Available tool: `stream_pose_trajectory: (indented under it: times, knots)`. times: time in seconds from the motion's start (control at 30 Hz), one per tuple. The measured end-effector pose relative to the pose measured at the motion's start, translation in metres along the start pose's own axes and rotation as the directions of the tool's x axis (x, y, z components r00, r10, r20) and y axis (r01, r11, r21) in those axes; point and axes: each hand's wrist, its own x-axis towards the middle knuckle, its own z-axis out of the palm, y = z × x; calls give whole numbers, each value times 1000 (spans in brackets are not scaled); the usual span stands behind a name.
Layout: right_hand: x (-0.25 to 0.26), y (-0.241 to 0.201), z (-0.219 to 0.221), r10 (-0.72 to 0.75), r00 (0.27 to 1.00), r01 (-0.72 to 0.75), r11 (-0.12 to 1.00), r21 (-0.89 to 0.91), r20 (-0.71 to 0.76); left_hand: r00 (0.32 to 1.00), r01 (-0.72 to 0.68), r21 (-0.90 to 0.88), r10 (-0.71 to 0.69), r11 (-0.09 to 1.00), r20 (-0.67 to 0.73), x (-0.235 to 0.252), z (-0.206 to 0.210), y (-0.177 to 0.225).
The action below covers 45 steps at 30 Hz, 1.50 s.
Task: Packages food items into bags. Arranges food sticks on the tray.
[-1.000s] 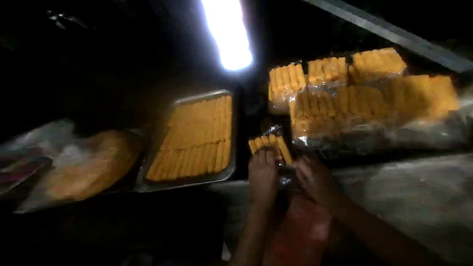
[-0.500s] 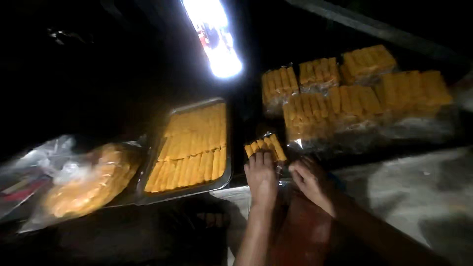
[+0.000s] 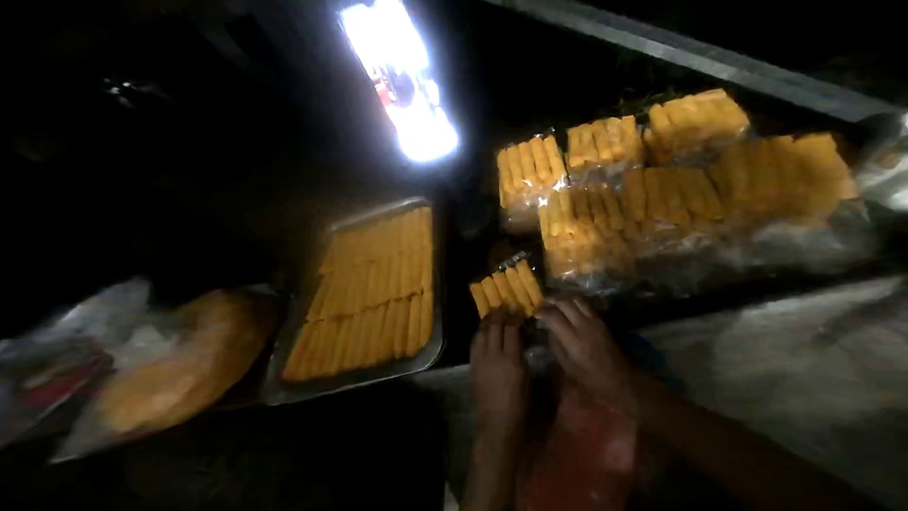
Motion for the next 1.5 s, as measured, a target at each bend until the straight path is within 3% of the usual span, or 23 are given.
stream_pose_trajectory:
  times: [0.2,0.4,0.7,0.87,0.97,1.07,1.17,1.27,1.37,1.5]
  knots:
    - [18,-5,5,-165,986,166,977,-136,17,981,195,19,-195,981,3,-10,-20,6]
    - [45,-3,7,-166,947,175,985,-9,274,933,344,-42,-337,938,128,-20,-29,16]
    - [49,-18,16,-87,960,102,994,-42,268,965,262,-109,-258,959,51,-24,-21,7]
    - [41,-25,-3,-51,959,69,996,-55,280,946,321,-109,-313,941,82,-22,-43,11]
    - [32,-27,-34,-23,971,32,999,-35,238,973,228,-165,-228,960,16,-19,-62,4]
    - [33,-28,-72,-31,957,-18,986,165,289,995,70,-266,-87,961,-52,-4,-86,5]
    - [52,-32,-111,-30,941,-60,965,255,337,995,-68,-325,40,943,-92,29,-110,14]
    - [83,-30,-143,-11,938,-91,957,277,345,994,-104,-325,83,940,-77,75,-124,27]
    - [116,-25,-170,54,965,-130,948,289,255,999,-52,-385,45,922,-26,125,-136,46]
    - [137,-10,-196,64,997,-48,958,283,-46,980,-192,-427,150,884,-131,169,-135,71]
